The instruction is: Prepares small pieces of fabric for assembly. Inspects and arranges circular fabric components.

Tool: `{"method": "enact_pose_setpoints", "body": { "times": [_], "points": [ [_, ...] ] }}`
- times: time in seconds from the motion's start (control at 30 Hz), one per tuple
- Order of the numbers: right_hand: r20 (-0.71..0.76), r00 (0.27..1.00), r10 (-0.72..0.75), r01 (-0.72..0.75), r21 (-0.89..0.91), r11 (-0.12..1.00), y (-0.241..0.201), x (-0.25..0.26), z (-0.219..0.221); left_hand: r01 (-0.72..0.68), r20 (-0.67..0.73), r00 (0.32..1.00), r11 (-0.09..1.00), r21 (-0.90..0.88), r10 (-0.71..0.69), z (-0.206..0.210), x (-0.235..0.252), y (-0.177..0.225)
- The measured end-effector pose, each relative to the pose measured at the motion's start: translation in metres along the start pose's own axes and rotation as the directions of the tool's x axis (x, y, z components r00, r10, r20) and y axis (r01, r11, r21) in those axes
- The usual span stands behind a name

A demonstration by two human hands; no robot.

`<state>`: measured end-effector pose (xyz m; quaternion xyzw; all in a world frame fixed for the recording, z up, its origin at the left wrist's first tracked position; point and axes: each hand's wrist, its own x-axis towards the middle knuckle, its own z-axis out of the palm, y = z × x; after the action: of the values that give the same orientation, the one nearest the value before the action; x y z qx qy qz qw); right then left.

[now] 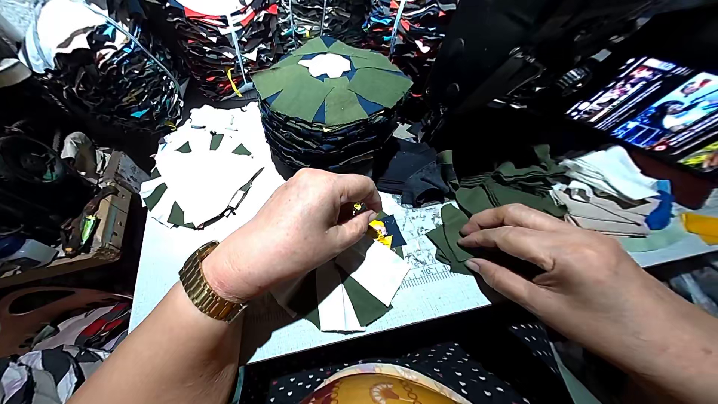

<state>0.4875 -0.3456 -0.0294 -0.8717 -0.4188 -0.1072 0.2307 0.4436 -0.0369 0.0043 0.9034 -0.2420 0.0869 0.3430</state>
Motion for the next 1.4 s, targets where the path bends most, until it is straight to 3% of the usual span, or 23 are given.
{"method": "enact_pose_setpoints", "body": {
  "times": [0.17, 0.67, 0.8, 1.07, 1.23, 1.4],
  "points": [
    [-0.061, 0.998, -0.026, 0.028, 0.033, 0.999, 0.004, 0.002, 0.002, -0.03, -0.003, 1.0, 0.999, -0.011, 0.03, 0.004, 0.001, -0.001],
    [-0.042, 0.999, 0.021, -0.015, 0.145, 0.989, 0.006, 0.007, -0.003, -0.072, -0.033, 0.997, 0.993, -0.092, 0.069, 0.007, 0.002, -0.001],
    [0.03, 1.0, -0.002, -0.001, 0.076, 0.997, 0.004, 0.003, -0.004, -0.077, -0.03, 0.997, 0.992, -0.104, 0.074, 0.006, 0.001, -0.003],
    [-0.013, 0.999, -0.031, 0.032, 0.071, 0.997, 0.007, 0.003, -0.001, -0.074, -0.012, 0.997, 0.994, -0.077, 0.073, 0.006, 0.001, -0.003],
    [-0.117, 0.993, -0.029, 0.035, 0.05, 0.998, 0.003, 0.01, 0.003, -0.076, -0.032, 0.997, 0.992, -0.098, 0.074, 0.007, 0.002, -0.001],
    [-0.262, 0.965, -0.004, 0.048, 0.163, 0.985, -0.009, 0.023, 0.002, -0.101, -0.082, 0.993, 0.98, -0.173, 0.088, 0.011, 0.003, -0.001]
  ]
}}
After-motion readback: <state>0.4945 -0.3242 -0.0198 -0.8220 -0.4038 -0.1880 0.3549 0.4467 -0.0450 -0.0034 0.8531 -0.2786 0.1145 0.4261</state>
